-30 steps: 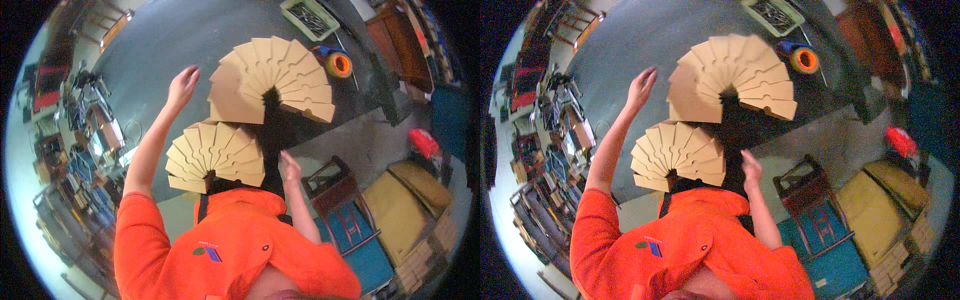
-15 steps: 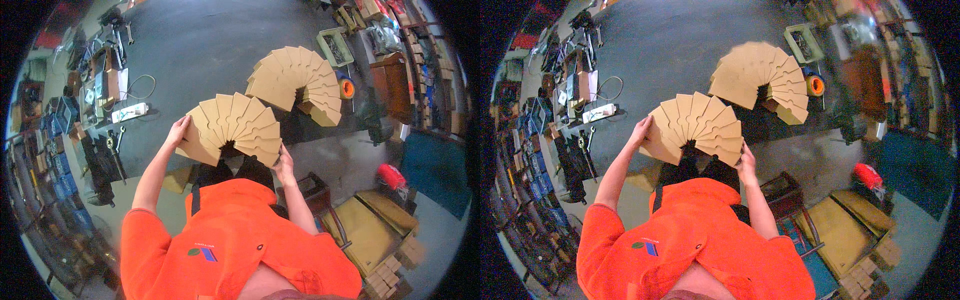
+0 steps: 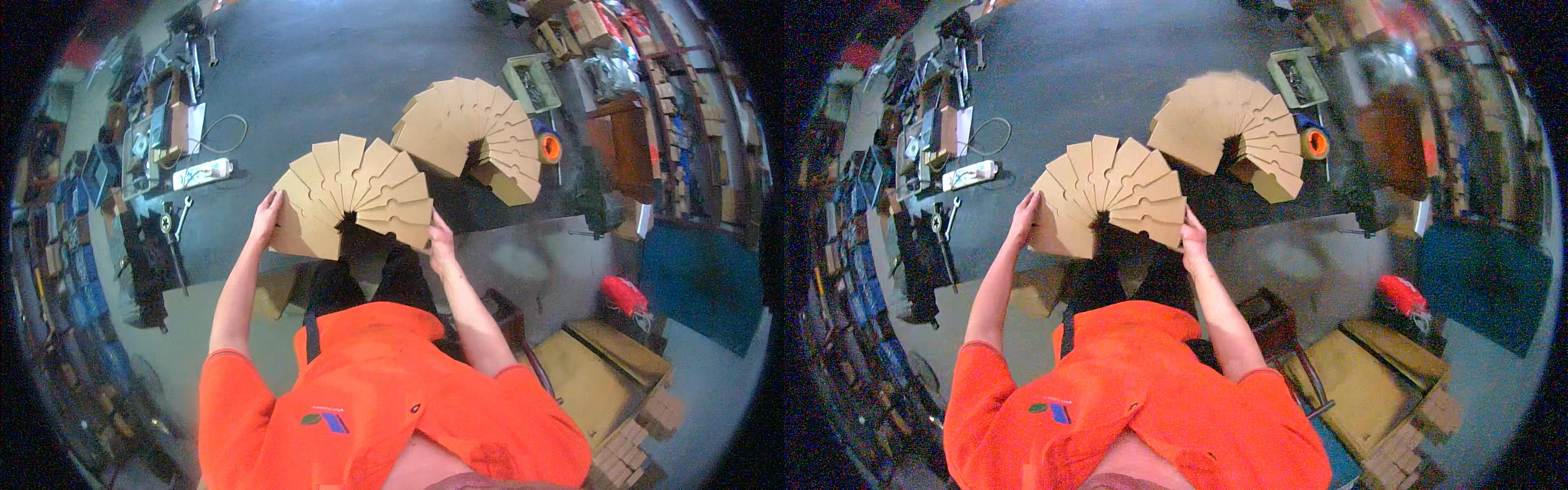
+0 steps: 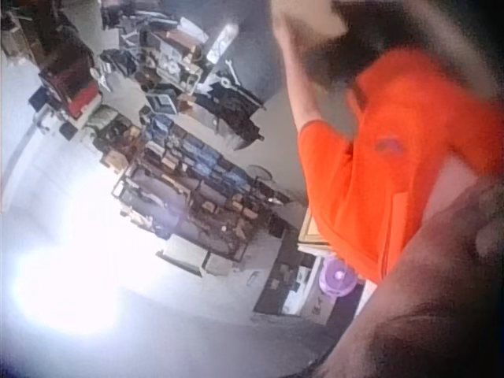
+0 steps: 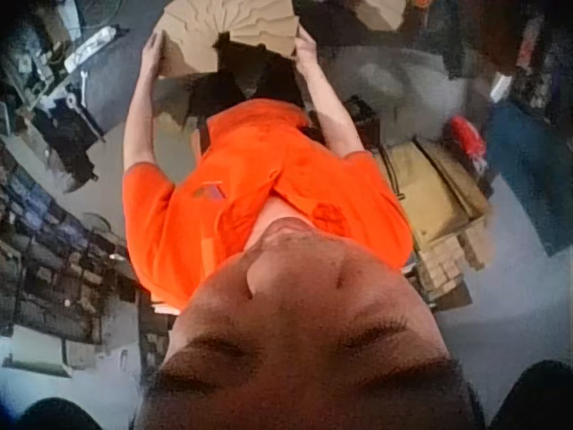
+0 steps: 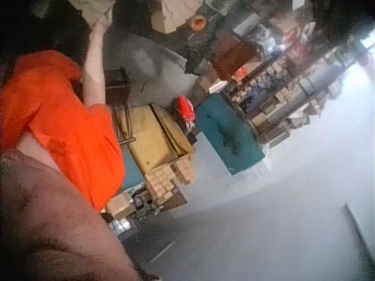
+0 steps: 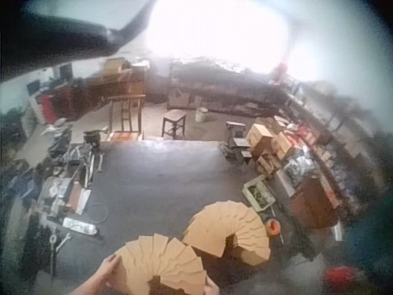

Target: The person assembles flat cardboard pieces with interlocking edges into a circular ring on a workbench. They repeatedly pick up pieces, align the notches, and press them together to form a continuous ring, then lift and carry the completed ring across the workshop.

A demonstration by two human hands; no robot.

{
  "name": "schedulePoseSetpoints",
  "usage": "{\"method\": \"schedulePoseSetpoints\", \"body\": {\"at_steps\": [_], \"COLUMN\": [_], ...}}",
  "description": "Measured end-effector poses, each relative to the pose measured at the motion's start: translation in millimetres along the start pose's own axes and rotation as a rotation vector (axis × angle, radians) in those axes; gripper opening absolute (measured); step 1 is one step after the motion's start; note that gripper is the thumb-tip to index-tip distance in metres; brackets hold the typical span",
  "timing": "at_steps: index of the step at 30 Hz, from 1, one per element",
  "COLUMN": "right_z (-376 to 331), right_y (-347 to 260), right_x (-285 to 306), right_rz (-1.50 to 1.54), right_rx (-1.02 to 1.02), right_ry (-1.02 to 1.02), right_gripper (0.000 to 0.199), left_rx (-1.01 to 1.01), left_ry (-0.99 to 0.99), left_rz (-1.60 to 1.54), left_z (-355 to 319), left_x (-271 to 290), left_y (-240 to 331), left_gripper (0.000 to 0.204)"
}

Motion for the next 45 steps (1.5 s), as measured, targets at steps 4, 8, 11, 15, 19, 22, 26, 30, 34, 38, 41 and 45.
{"method": "schedulePoseSetpoints", "body": {"at_steps": [4, 8, 11, 15, 19, 22, 26, 30, 34, 38, 41, 45], "right_z": [27, 39, 39, 44, 57, 76, 56, 49, 4, -16, 30, 134], "right_y": [-33, -39, -49, -66, -77, -82, -106, -124, -143, -195, -242, -326], "right_x": [8, 7, 2, -4, -15, -29, -70, -90, -54, 39, 142, 210], "right_rz": [0.008, -0.015, -0.067, -0.182, -0.329, -0.517, -0.858, -1.097, -0.964, -0.783, -0.531, -0.553], "right_rx": [0.122, 0.165, 0.112, 0.112, 0.202, 0.367, 0.776, 0.785, 0.754, 0.772, 0.701, 0.559], "right_ry": [-0.163, -0.303, -0.362, -0.439, -0.478, -0.461, -0.386, -0.3, -0.365, -0.328, -0.262, -0.179], "right_gripper": [0.068, 0.074, 0.075, 0.075, 0.074, 0.071, 0.073, 0.071, 0.064, 0.055, 0.045, 0.051], "left_rx": [0.005, 0.054, 0.142, 0.205, 0.18, 0.215, 0.201, 0.214, 0.221, 0.434, 0.393, 0.126], "left_ry": [0.091, 0.233, 0.274, 0.395, 0.469, 0.521, 0.609, 0.534, 0.366, 0.055, 0.252, 0.468], "left_rz": [-0.084, -0.142, -0.201, -0.328, -0.702, -0.877, -0.977, -1.003, -1.007, -0.791, -0.39, -0.704], "left_z": [-6, -48, -77, -133, -166, -175, -195, -185, -189, -211, -213, -137], "left_x": [-11, -16, -21, -55, -94, -112, -126, -148, -188, -223, -162, -84], "left_y": [-18, -22, -70, -90, -120, -133, -147, -149, -142, -125, -112, -149], "left_gripper": [0.063, 0.064, 0.067, 0.063, 0.059, 0.061, 0.06, 0.059, 0.054, 0.054, 0.048, 0.071]}}
Point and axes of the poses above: each hand's wrist, its own z-axis towards the middle knuckle, its own x-axis out of the back of the hand, y = z × x, the point moved 10 cm from there along z, towards the middle knuckle, and after that the axes turned 4 degrees about -y, right-handed, at the moved point
